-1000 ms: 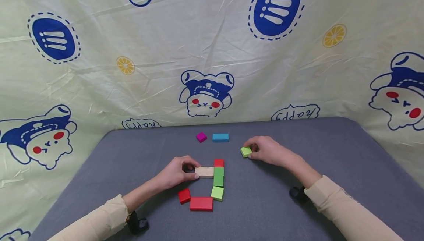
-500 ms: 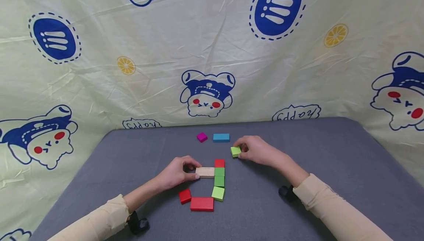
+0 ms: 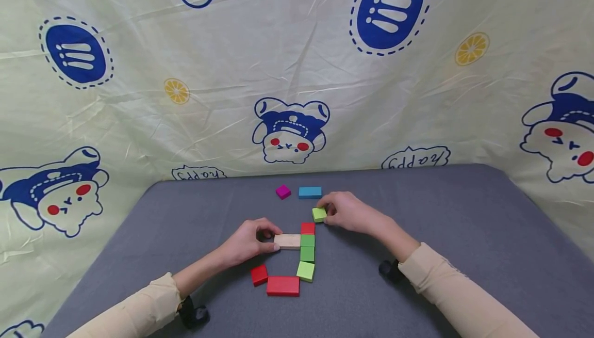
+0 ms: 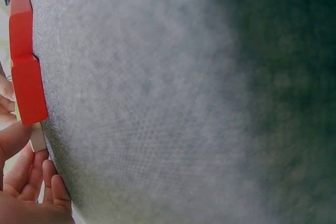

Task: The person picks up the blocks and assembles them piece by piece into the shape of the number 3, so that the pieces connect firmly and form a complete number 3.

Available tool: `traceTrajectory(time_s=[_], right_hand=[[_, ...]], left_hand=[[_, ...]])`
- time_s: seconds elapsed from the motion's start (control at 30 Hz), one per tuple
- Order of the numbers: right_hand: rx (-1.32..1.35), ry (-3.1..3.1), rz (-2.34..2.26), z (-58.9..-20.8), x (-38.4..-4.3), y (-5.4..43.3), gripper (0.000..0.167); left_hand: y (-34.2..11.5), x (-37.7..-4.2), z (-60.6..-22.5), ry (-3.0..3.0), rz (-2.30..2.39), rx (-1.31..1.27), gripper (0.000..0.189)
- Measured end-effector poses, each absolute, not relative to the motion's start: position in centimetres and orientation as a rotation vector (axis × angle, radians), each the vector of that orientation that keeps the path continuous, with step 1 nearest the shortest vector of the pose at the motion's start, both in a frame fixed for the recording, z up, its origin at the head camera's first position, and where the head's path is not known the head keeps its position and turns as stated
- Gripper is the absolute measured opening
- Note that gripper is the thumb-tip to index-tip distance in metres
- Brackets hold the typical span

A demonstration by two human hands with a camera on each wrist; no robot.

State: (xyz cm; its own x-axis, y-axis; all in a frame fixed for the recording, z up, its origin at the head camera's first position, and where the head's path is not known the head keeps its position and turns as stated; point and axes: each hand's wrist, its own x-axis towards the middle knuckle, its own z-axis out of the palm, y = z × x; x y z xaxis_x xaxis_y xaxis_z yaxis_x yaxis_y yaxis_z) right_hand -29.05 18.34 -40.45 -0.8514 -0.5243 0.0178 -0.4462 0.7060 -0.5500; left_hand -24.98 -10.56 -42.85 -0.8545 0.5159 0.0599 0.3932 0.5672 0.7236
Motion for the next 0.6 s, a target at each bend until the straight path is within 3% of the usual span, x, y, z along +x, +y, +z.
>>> traceTrajectory(time_s=[0.6], right_hand=[[-0.83, 2.715, -0.856, -40.7, -29.2, 17.2, 0.031]], left_hand=[[-10.6, -25.1, -42.8, 2.63, 1.16, 0.77, 0.026]])
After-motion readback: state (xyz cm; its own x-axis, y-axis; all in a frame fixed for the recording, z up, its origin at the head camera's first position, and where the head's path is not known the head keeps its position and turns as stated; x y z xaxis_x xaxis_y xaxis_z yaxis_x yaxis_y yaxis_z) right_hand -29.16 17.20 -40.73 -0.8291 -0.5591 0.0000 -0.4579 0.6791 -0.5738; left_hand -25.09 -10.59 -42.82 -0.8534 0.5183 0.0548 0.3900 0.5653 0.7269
